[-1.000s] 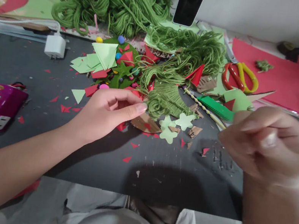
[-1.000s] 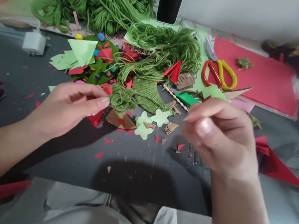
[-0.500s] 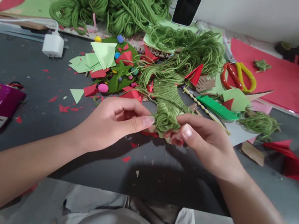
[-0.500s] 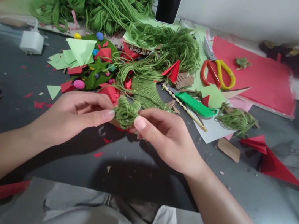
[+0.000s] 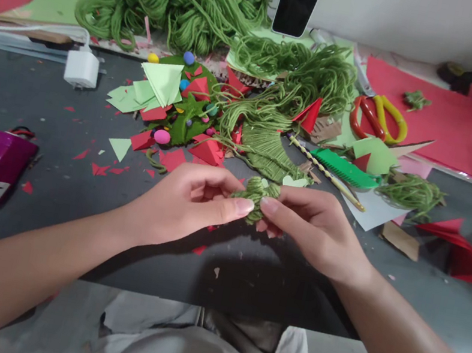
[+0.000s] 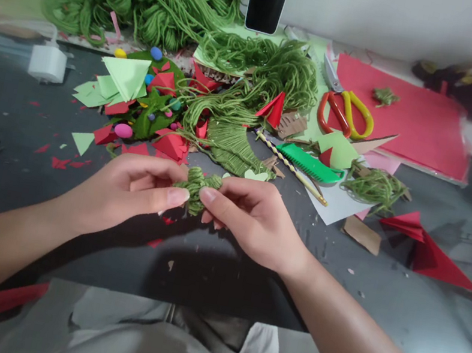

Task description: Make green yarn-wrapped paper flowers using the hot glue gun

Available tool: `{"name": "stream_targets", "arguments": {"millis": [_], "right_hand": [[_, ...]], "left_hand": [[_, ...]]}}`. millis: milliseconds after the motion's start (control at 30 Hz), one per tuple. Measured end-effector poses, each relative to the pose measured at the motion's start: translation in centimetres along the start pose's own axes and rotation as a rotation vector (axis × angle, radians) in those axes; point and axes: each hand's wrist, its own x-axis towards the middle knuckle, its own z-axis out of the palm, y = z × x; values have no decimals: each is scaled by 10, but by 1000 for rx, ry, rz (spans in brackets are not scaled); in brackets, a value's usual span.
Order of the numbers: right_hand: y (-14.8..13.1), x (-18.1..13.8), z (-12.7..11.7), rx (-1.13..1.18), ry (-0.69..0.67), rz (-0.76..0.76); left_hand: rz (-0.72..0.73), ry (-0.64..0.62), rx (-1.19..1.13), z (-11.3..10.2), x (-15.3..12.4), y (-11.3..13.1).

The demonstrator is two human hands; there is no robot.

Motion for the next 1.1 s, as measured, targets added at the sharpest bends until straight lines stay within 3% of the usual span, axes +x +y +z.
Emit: {"name": "stream_targets", "arguments": {"millis": [233,567,933,1100], "right_hand": [[1,2,2,-6,-42,9],[1,6,6,116,-67,85],[3,3,7,74,65,1],[3,4,7,101,35,11]], "left_hand": [[-28,20,30,-1,1,-5],[-29,-43,50,-2,0,-4],[-73,-44,9,2,2,1],[-84,-73,15,2,3,-2]]}}
